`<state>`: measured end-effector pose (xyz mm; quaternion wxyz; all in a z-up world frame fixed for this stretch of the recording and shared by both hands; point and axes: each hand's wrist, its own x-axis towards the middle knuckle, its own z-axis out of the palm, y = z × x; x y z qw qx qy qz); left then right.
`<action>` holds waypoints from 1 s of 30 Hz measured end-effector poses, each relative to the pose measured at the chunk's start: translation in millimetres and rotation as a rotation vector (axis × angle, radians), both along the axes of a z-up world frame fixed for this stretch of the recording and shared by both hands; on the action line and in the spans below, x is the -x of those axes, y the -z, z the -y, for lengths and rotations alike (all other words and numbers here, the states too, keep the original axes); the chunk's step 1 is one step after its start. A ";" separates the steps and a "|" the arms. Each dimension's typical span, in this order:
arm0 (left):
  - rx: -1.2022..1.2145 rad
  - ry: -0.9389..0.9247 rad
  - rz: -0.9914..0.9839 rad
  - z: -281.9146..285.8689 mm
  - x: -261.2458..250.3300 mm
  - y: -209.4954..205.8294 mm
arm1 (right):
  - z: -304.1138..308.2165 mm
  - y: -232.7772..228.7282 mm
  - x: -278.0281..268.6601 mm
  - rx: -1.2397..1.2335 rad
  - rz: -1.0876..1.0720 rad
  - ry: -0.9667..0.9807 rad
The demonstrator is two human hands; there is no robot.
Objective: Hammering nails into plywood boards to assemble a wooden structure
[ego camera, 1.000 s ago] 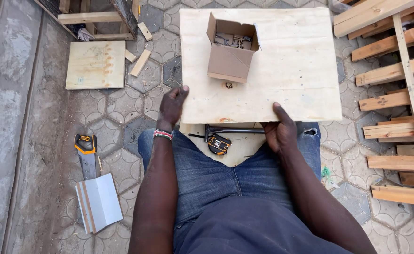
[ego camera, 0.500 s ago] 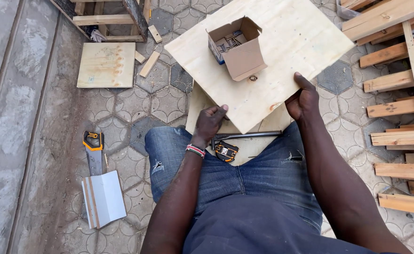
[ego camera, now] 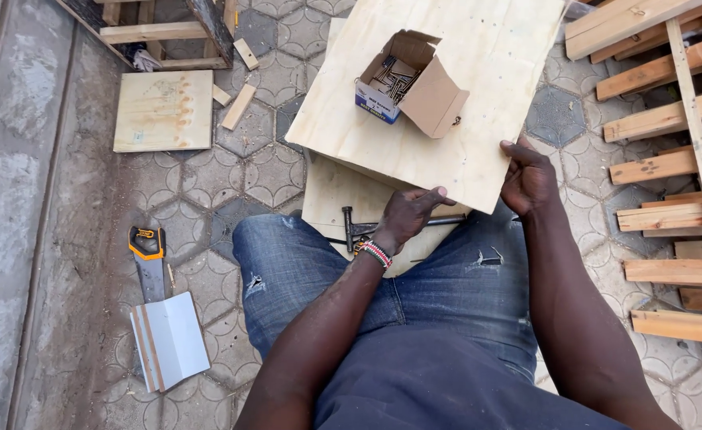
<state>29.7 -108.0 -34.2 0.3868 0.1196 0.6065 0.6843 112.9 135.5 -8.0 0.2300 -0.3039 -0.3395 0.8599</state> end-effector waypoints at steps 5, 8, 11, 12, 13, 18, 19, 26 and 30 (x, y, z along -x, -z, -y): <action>-0.041 0.052 0.042 -32.1 -22.2 7.4 | -5.2 -16.3 -18.2 -0.101 0.058 -0.030; -0.052 0.080 0.080 -60.9 -41.9 47.4 | -19.6 -15.2 -26.7 -0.150 0.110 -0.053; -0.040 0.083 0.070 -73.7 -58.8 59.7 | -29.6 -19.8 -28.3 -0.186 0.143 -0.088; -0.044 0.072 0.074 -73.7 -64.2 57.2 | -31.0 -22.6 -27.9 -0.210 0.157 -0.107; -0.043 0.074 0.076 -72.5 -70.4 49.0 | -34.2 -24.2 -27.0 -0.209 0.159 -0.106; -0.059 0.085 0.075 -71.7 -89.5 28.4 | -35.6 -49.0 -15.4 -0.324 0.200 -0.217; -0.058 0.084 0.076 -73.8 -89.4 23.0 | -45.9 -40.1 -14.6 -0.323 0.200 -0.219; -0.166 0.185 0.034 -86.8 -90.2 55.8 | -118.9 47.2 -11.2 -0.452 0.292 -0.139; -0.132 0.241 0.013 -62.7 -79.1 11.2 | -115.8 38.9 -21.0 -0.456 0.302 -0.089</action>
